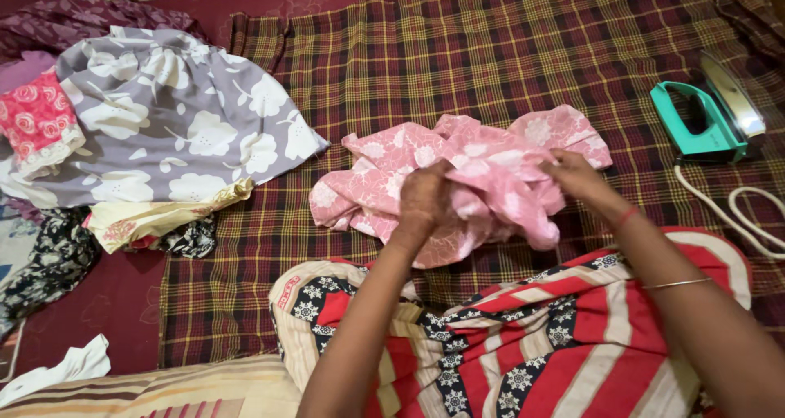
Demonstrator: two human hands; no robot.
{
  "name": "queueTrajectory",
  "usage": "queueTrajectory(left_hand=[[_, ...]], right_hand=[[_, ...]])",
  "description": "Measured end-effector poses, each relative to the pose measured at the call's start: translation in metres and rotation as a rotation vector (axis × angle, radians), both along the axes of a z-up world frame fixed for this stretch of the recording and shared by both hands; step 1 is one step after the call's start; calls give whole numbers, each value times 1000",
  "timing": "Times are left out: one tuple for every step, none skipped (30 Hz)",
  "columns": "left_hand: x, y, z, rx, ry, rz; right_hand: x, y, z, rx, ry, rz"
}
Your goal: The person sits cross-legged on a bed and irons a pink floral long-sleeved shirt. They first unfold the garment, spread it flat on the bed, and then use a teal electric iron to smooth the sleeves and body of the shirt.
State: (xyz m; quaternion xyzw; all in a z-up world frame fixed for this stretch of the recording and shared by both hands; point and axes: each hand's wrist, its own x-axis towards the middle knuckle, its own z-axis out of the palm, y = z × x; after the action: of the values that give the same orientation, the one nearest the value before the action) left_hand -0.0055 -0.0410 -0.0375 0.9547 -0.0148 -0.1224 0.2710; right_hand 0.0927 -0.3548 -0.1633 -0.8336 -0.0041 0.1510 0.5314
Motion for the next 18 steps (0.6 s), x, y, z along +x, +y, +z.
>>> queueTrajectory(left_hand=[[1, 9, 0, -193, -23, 162], [3, 19, -3, -387, -45, 328], [8, 31, -4, -358, -189, 358], [12, 43, -5, -326, -335, 386], [13, 57, -5, -415, -383, 406], [14, 69, -3, -506, -431, 424], [19, 78, 0, -497, -418, 476], [27, 85, 4, -491, -406, 527], [34, 92, 8, -485, -394, 577], [39, 98, 10, -645, -494, 554], [44, 103, 11, -803, -593, 524], [53, 110, 13, -963, -694, 487], [62, 119, 16, -866, -792, 483], [73, 130, 23, -767, -892, 477], [83, 140, 31, -666, -991, 472], [93, 148, 41, -686, -1007, 487], [101, 155, 53, -707, -1024, 502], [107, 161, 67, -729, -1039, 515]], right_hand=[[4, -12, -8, 94, -64, -40], [10, -24, -12, 168, -77, -111], [16, -34, -13, 242, -91, -182], [23, -37, -12, 317, -105, -251], [28, -38, -8, 408, -67, -261], [30, -42, 4, 498, -29, -271], [32, -42, 15, 588, 8, -281], [37, -37, 26, 593, -12, -275], [42, -31, 36, 598, -32, -268], [50, -26, 46, 603, -53, -260], [58, -21, 53, 631, -86, -235], [70, -18, 59, 660, -122, -209], [84, -17, 66, 688, -158, -182], [105, -16, 76, 623, -257, -155], [125, -14, 87, 557, -356, -129], [139, -12, 100, 491, -457, -104], [146, -10, 117, 445, -580, -67], [149, -8, 140, 396, -702, -31]])
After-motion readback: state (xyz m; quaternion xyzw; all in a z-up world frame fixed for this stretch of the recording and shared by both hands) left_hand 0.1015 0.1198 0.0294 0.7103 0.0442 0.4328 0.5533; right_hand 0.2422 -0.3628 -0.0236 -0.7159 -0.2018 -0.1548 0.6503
